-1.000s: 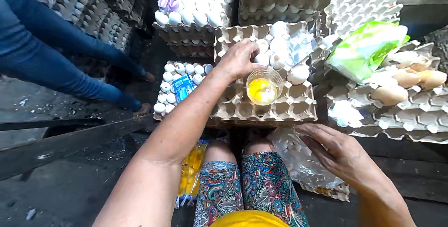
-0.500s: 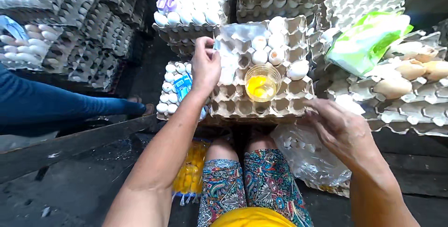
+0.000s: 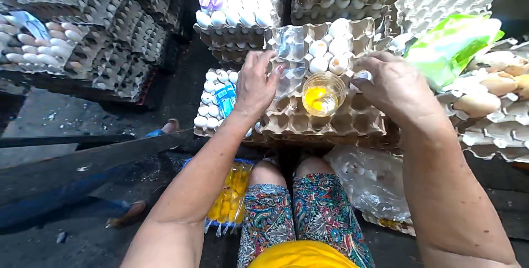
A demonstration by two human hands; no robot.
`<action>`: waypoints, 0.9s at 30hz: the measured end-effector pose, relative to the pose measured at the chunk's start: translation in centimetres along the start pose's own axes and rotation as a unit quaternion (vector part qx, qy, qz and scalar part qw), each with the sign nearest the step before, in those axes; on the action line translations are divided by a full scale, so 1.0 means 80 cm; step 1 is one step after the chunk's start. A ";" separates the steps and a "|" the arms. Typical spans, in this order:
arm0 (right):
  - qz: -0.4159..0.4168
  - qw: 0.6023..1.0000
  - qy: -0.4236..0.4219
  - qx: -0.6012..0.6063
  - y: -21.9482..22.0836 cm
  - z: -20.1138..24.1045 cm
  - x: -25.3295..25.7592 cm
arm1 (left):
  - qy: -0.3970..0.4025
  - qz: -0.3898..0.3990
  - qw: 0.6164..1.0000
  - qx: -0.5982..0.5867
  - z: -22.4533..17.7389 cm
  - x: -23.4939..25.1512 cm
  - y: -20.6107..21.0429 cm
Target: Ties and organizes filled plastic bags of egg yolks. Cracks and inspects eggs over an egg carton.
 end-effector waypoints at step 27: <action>-0.057 0.998 -0.011 0.029 0.035 -0.030 -0.023 | 0.157 0.216 0.964 0.011 -0.040 0.083 0.075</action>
Point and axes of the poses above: each hand's wrist, its own x-axis towards the middle knuckle, its own y-axis out of the palm, z = x × y, the point moved 1 cm from there along x, towards the middle knuckle, and after that the axes turned 4 degrees about -z, right-handed, at the moved point
